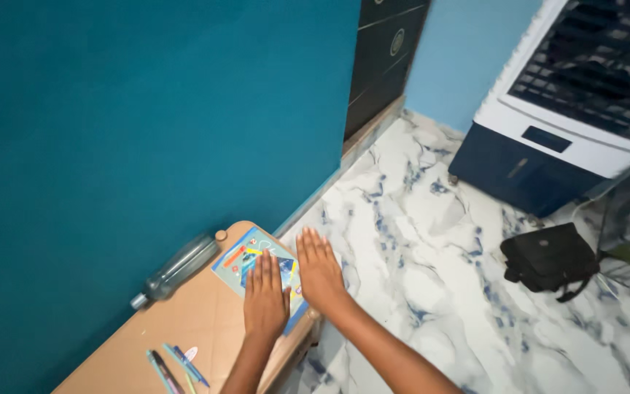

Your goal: The person repeatedly picks up books and notebooks from a small table and places them onto a stack on top of an air cooler. The person also picks up a small decorative flower arrangement and places it on a nearby shelf.

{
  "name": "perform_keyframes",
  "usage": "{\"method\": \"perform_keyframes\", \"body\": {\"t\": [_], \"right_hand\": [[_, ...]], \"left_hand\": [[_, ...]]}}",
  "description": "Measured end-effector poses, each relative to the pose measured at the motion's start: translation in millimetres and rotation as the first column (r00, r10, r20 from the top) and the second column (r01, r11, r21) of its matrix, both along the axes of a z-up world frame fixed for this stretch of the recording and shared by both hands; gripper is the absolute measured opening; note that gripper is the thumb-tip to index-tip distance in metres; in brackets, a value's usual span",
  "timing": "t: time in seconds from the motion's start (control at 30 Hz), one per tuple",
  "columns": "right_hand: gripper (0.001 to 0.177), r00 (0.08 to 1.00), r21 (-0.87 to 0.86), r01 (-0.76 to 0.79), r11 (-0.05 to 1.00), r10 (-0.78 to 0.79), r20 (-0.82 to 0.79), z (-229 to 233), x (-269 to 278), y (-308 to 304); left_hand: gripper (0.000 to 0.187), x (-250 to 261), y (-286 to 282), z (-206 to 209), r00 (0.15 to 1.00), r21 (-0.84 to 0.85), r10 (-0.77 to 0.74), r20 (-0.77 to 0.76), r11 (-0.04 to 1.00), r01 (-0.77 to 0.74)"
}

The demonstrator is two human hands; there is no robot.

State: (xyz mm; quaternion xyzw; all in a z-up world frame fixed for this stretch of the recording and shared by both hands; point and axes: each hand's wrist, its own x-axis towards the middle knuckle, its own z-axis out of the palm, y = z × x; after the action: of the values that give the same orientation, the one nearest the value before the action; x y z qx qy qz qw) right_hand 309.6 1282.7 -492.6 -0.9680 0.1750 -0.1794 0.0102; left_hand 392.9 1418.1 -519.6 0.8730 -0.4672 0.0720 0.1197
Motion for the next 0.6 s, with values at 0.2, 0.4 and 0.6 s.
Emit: {"method": "perform_keyframes", "body": {"t": [0.2, 0.4, 0.6], "right_hand": [[0.080, 0.961, 0.121, 0.012, 0.993, 0.022, -0.277, -127, 29, -8], [0.076, 0.924, 0.121, 0.055, 0.991, -0.005, -0.382, -250, 59, -33], [0.076, 0.932, 0.100, 0.102, 0.990, -0.060, -0.357, -319, 91, -58]], "left_hand": [[0.079, 16, -1, -128, 0.989, 0.196, 0.080, -0.126, 0.979, -0.054], [0.092, 37, -7, -242, 0.959, 0.448, 0.200, -0.199, 0.889, -0.092], [0.109, 40, -5, -316, 0.916, 0.459, 0.269, -0.297, 0.882, -0.110]]}}
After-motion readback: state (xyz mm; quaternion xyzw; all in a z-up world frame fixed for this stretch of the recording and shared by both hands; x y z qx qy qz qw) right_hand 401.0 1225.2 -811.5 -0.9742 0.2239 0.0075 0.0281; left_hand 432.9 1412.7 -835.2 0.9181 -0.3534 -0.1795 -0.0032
